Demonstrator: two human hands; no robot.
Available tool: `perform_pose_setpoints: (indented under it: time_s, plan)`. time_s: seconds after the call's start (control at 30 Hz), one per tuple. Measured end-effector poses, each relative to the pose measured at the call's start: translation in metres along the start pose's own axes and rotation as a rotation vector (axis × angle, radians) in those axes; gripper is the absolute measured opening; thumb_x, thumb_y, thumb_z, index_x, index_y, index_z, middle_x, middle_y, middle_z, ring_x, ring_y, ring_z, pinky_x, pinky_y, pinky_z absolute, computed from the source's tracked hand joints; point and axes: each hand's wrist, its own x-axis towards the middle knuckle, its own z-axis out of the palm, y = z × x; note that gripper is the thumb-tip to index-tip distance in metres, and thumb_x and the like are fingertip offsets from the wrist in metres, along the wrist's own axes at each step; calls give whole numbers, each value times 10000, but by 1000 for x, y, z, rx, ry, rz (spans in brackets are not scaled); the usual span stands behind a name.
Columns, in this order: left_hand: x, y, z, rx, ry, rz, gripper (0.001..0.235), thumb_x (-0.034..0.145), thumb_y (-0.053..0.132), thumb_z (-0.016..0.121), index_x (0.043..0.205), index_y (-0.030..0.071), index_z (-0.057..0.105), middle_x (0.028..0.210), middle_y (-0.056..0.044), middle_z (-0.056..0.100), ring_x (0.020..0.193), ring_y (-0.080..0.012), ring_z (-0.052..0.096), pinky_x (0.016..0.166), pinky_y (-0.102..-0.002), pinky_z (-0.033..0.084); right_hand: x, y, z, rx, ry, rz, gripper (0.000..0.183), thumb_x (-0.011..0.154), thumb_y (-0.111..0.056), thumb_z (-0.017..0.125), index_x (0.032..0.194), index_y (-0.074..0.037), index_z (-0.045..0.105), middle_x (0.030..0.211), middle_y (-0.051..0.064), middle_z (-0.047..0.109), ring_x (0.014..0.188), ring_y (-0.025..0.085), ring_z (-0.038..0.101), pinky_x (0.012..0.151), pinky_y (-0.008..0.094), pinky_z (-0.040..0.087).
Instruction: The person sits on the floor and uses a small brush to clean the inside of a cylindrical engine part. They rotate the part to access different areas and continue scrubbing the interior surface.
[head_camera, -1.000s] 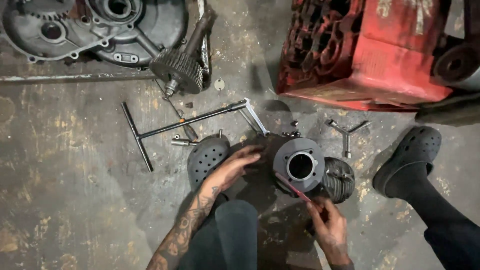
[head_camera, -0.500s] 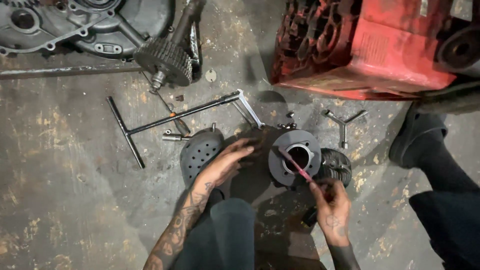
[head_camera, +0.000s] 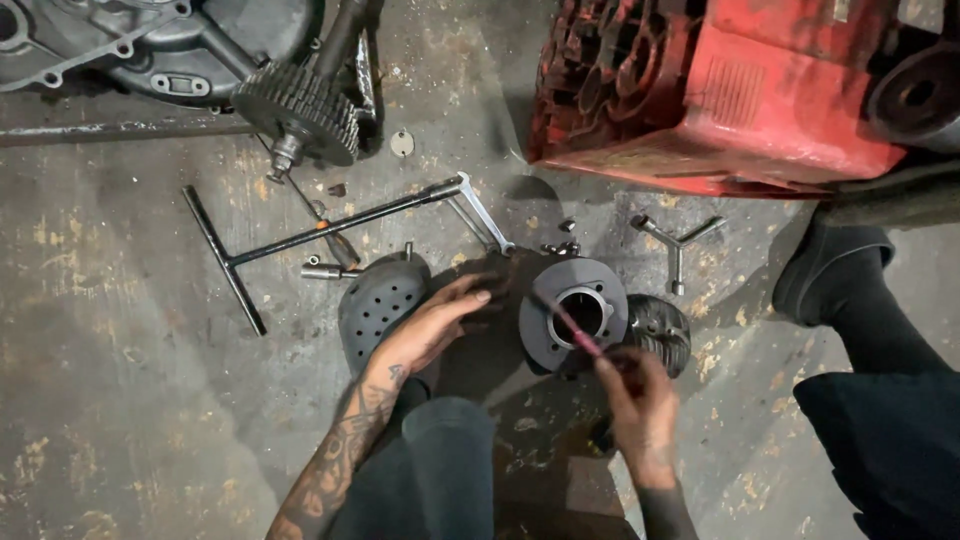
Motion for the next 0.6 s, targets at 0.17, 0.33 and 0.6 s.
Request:
perform_pose_setpoints:
  time_s: [0.17,0.33,0.6]
  plan:
    - [1,-3,-1,7,-13,28,741,889,377,611,1512,14,439,1542,-249,456,1449,-363,411,1145,-473,331,13,15,-11,20,65,-102,206,901,-62,741,1092,-32,669,771,33,635,546,120,508,434,232,401]
    - [-3,3,3,-37,-24,57,709,906,322,599,1507,-20,438,1541,-227,479,1411,-318,458,1103,-406,385,16,1,-22,184,179,118,192,930,-32,718,1116,8,689,785,17,582,661,98,489,612,217,409]
    - [-4,0,1,-7,24,29,685,893,353,600,1500,54,494,1541,-185,511,1397,-320,509,1083,-429,409,17,-11,-17,48,97,-128,204,889,-54,760,1083,-29,706,774,21,639,583,100,450,511,228,343]
